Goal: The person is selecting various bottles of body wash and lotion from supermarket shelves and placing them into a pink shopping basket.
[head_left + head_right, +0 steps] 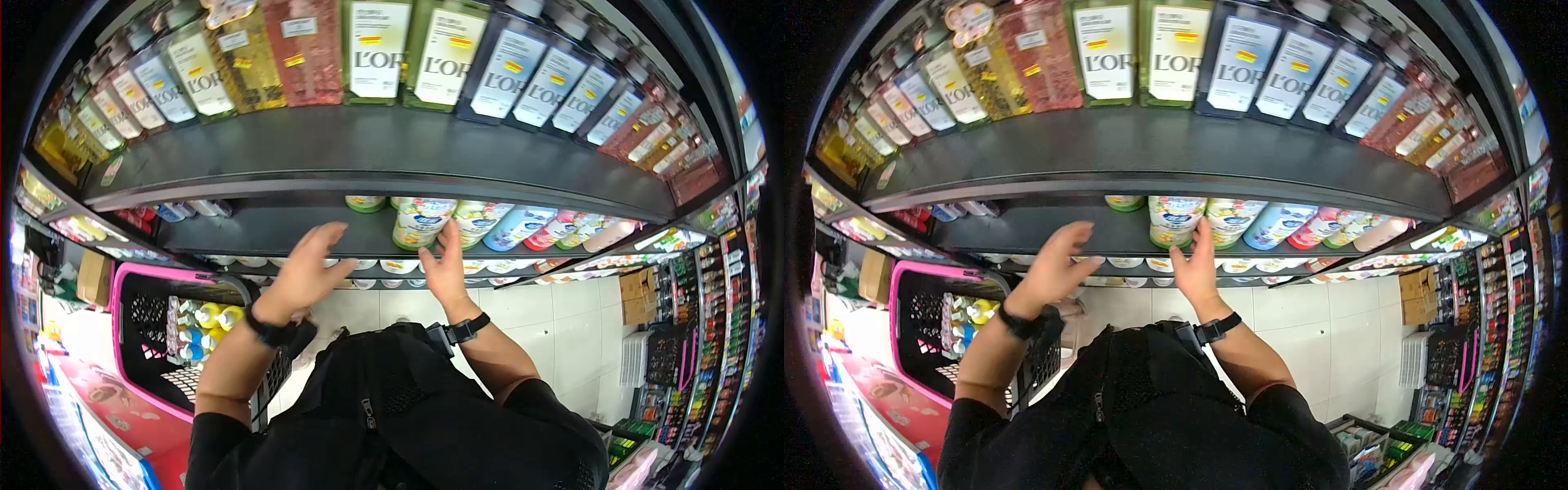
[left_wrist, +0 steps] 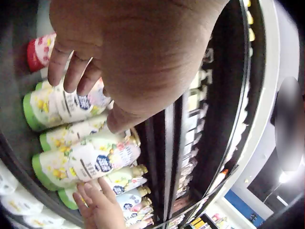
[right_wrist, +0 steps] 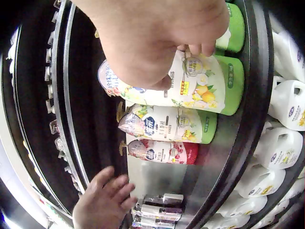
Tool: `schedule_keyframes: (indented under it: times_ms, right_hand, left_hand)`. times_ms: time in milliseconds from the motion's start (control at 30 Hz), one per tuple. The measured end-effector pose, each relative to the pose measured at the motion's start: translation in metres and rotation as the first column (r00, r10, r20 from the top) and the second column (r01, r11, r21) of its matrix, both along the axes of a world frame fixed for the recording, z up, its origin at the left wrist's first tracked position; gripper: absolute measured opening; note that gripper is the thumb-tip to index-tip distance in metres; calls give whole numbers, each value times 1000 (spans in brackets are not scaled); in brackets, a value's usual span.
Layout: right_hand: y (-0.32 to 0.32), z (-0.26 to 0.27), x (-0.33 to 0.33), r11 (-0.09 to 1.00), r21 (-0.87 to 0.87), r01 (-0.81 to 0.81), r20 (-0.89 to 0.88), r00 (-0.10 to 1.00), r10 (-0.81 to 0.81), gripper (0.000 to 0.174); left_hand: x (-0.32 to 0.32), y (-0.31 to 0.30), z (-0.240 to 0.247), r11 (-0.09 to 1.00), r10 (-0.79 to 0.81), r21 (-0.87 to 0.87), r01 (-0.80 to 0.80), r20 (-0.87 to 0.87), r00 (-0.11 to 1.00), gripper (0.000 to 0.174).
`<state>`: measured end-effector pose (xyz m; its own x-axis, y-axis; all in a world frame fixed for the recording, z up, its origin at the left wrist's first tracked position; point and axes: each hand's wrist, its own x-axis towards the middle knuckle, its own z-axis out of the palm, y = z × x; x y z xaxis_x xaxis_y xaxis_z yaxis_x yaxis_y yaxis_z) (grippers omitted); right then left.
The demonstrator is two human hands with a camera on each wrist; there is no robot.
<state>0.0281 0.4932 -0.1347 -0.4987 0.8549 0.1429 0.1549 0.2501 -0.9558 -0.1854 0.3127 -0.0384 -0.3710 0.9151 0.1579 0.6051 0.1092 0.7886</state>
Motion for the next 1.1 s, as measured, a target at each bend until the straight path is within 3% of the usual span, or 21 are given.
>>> schedule_keyframes:
  times_ms: [100,167,200,333,433,500,600,633,733,800,900,967,1067,1100]
  right_hand:
    - [5,-11,6,1000,18,-4,61,998,3,82]
    - [11,-6,11,999,7,-53,65,996,52,82]
    - [11,3,14,996,-26,-81,69,994,83,82]
    - [23,7,21,988,-66,-143,87,985,149,81]
    - [26,8,24,981,-108,-158,100,981,169,79]
    - [26,10,23,973,-157,-171,84,979,185,78]
    - [28,24,27,958,-188,-218,46,972,230,77]
    - [30,28,28,946,-217,-242,33,966,255,77]
    - [40,16,25,960,-88,-264,41,962,269,79]
    - [40,31,24,951,-127,-280,57,956,289,78]
    - [43,41,17,941,34,-337,217,921,322,78]
    - [40,43,8,910,216,-353,202,928,312,80]
    - [30,54,-2,782,-167,-601,-6,793,609,83]
    - [26,52,-7,743,-185,-643,-42,761,648,84]
  left_hand:
    - [16,75,-39,999,18,-43,-4,322,947,74]
    - [22,104,-52,998,58,-53,-46,265,962,77]
    - [25,115,-54,998,59,-49,-45,337,940,78]
    - [36,133,-54,993,-75,-68,97,277,958,72]
    - [26,155,-66,965,-217,33,260,658,721,72]
    - [21,161,-68,956,-220,-14,294,631,744,61]
    - [22,161,-71,949,-242,-2,314,632,736,51]
    - [26,159,-71,964,-228,37,263,621,749,53]
    - [41,149,-83,989,-126,137,50,626,769,61]
    - [47,139,-82,987,-108,162,-4,680,725,67]
    - [51,115,-71,978,-137,203,-38,775,617,69]
    - [54,93,-66,974,-166,220,-52,850,500,69]
    - [61,58,-54,974,-177,221,-54,886,428,69]
    - [61,48,-52,971,-195,234,-49,895,400,69]
